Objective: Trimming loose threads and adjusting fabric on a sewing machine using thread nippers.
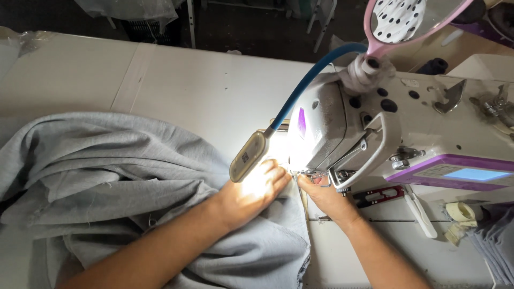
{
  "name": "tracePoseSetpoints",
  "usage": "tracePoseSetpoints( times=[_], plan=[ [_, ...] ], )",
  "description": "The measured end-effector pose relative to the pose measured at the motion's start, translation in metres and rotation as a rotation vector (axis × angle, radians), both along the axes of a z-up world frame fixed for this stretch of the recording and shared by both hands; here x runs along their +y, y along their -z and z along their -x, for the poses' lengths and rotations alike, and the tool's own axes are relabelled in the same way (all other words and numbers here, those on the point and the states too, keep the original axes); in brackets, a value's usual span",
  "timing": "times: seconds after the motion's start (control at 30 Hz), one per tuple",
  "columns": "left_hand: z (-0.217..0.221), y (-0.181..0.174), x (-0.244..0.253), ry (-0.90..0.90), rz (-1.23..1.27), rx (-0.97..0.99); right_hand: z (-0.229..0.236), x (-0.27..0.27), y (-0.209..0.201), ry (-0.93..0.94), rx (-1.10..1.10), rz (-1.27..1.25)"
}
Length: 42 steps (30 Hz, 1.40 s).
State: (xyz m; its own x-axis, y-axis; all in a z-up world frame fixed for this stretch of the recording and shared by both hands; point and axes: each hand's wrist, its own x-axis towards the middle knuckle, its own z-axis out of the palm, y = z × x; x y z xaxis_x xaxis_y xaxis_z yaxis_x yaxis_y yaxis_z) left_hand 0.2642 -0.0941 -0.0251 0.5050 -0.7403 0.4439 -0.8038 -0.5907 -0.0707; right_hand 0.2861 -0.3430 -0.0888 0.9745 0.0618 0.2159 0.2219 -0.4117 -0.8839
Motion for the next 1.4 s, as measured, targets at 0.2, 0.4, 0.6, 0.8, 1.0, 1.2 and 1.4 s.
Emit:
tracePoseSetpoints(
  times=[0.2,0.4,0.6,0.8,1.0,1.2,1.4],
  plan=[
    [0.004,0.016,-0.003,0.038,0.186,-0.087,0.006,0.006,-0.006,0.134,-0.002,0.133],
    [0.0,0.024,0.002,0.033,0.187,-0.161,0.001,0.009,-0.011,0.225,-0.086,0.372],
    [0.001,0.014,0.004,0.106,0.18,-0.13,-0.012,-0.007,0.018,0.156,-0.17,0.53],
    [-0.001,0.022,-0.006,0.093,0.172,-0.083,-0.021,-0.009,0.03,0.085,-0.257,0.673],
    [0.005,0.028,-0.013,-0.008,0.138,0.002,-0.046,-0.04,0.059,0.096,-0.846,1.237],
    [0.01,0.024,-0.007,0.028,0.162,0.127,-0.037,-0.033,0.03,0.115,-0.623,1.096],
    [0.016,0.021,-0.01,0.069,0.245,0.026,-0.024,-0.026,0.001,0.131,-0.361,0.922]
  ],
)
